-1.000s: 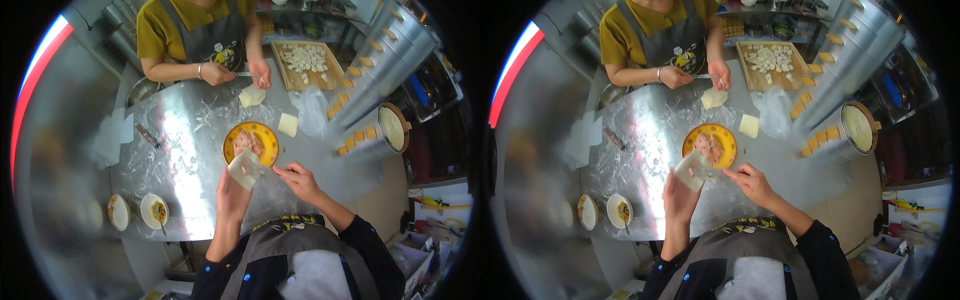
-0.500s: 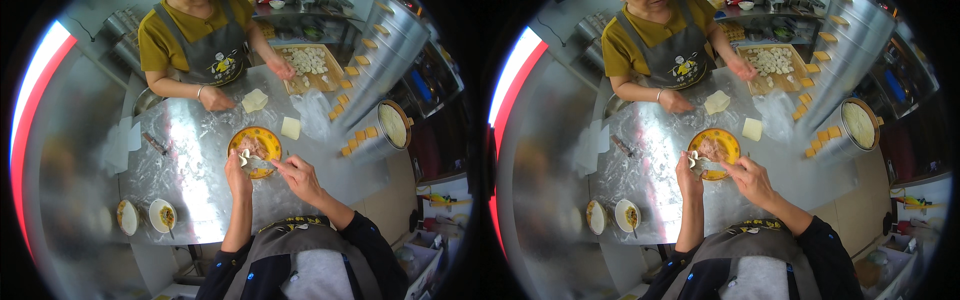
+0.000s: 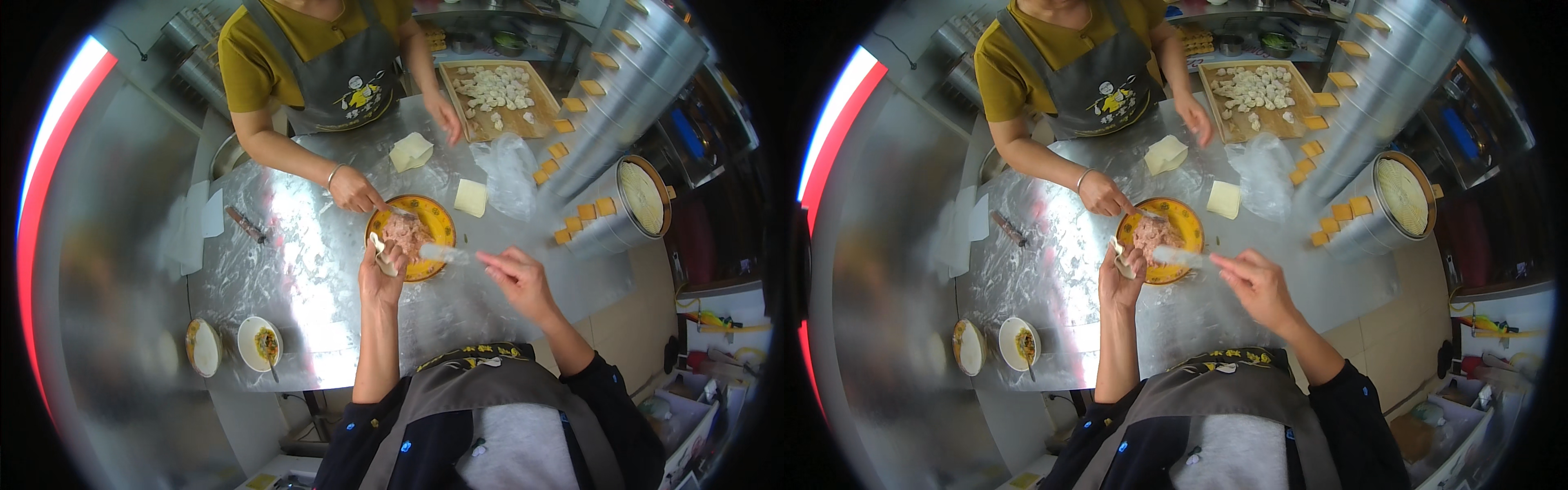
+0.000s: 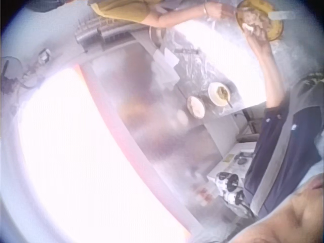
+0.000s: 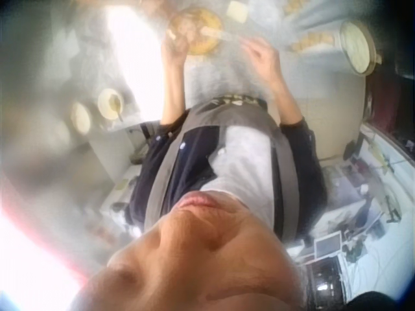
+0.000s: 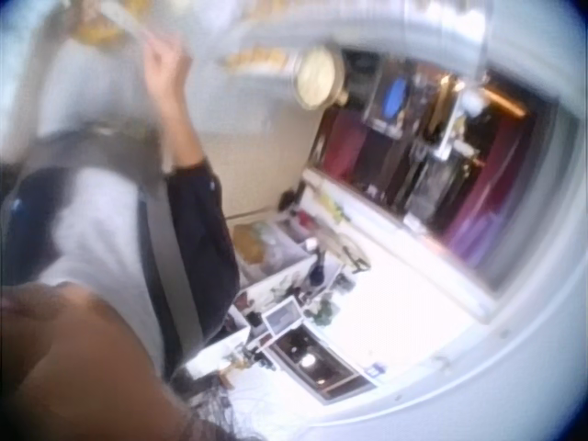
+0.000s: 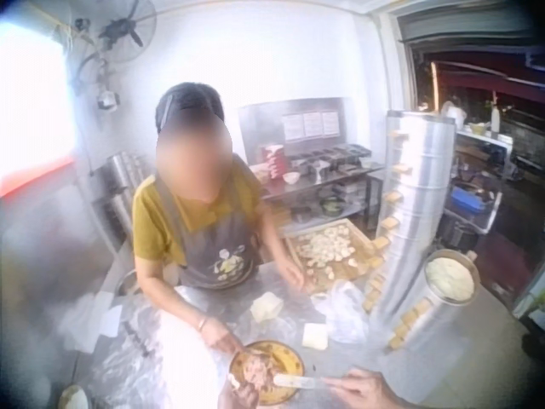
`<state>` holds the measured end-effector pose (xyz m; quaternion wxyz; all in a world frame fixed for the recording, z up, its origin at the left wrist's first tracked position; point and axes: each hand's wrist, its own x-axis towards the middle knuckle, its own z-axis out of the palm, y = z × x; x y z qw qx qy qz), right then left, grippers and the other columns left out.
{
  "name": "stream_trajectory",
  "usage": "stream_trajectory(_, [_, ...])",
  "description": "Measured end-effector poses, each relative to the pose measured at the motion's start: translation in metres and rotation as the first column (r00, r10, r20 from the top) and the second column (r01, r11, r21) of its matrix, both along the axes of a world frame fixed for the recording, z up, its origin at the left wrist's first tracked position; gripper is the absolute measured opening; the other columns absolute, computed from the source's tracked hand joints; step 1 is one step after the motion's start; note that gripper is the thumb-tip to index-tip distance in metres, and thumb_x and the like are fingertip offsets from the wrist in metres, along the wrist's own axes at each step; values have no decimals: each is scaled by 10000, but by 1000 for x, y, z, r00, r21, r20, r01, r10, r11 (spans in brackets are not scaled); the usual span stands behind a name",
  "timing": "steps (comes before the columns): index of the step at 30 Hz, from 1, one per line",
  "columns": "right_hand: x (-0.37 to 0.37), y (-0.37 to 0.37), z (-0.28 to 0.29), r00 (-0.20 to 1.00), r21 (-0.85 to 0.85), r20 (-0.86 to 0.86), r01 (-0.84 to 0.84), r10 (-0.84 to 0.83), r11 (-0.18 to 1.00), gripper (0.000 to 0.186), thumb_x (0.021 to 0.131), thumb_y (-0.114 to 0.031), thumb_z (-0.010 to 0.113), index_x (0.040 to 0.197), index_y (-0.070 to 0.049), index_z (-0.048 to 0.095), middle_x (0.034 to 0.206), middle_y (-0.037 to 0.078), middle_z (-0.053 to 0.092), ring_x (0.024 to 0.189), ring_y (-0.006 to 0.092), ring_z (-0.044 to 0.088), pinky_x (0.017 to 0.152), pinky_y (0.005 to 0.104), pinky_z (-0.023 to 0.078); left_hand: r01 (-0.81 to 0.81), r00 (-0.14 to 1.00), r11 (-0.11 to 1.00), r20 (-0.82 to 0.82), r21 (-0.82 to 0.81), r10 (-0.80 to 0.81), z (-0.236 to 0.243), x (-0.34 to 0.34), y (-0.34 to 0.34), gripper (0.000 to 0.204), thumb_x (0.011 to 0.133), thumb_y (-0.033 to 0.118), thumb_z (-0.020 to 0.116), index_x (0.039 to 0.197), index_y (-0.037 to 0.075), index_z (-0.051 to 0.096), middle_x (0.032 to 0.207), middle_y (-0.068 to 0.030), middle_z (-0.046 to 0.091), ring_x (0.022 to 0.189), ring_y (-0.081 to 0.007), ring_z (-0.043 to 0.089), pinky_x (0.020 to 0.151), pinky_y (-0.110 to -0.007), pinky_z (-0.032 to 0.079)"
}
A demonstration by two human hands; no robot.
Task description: The person fills square dumpling wrappers with a meat mixture using a small spatula and folds them into dumplings. They place the finished dumplings onto a wooden tray while another person works alongside them.
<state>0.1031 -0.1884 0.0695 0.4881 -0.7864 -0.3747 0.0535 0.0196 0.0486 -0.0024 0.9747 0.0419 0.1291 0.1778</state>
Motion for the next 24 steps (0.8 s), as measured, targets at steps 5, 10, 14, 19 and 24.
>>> stream_trajectory(5, [-9, 9, -10, 998, -14, -9, -56, 56, 998, 304, 793, -30, 614, 1081, -121, 645, 701, 50, 524, 566, 140, 492, 535, 267, 414, -95, 985, 995, -141, 22, 97, 24, 4, -8, 244, 969, 218, 361, 1040, 15, 475, 910, -106, 517, 837, -205, 523, 795, -326, 427])
stream_trajectory(10, [-17, 16, -19, 995, 18, -49, -87, 87, 996, 306, 791, -34, 618, 1083, -120, 644, 699, 57, 527, 564, 150, 501, 538, 273, 423, -125, 968, 981, -200, 146, 153, 31, 2, -15, 276, 967, 236, 368, 1104, 15, 459, 1050, -131, 530, 1056, -248, 520, 929, -369, 404])
stream_trajectory(14, [-24, 26, -22, 998, 14, -44, -49, 49, 999, 300, 795, -38, 616, 1086, -107, 638, 687, 68, 524, 563, 164, 516, 539, 279, 428, -109, 977, 982, -164, 152, 134, 26, 7, -26, 301, 955, 270, 405, 1150, 47, 457, 1077, -98, 529, 1050, -259, 514, 939, -387, 391])
stream_trajectory(19, [-33, 35, -17, 998, 45, -63, 23, -20, 999, 278, 799, -49, 616, 1075, -82, 633, 697, 84, 539, 577, 181, 539, 547, 293, 436, -166, 958, 866, -130, 471, 255, 29, 14, -48, 259, 947, 272, 437, 1086, 57, 477, 963, -60, 561, 878, -188, 555, 808, -317, 440])
stream_trajectory(24, [-35, 29, -8, 998, -34, -68, -10, 8, 999, 266, 816, -46, 599, 1080, -60, 627, 732, 79, 572, 585, 143, 511, 553, 268, 422, -190, 814, 759, -332, 622, 476, 1, 26, -38, 226, 946, 272, 449, 830, 81, 476, 704, 8, 473, 627, -82, 463, 553, -214, 391])
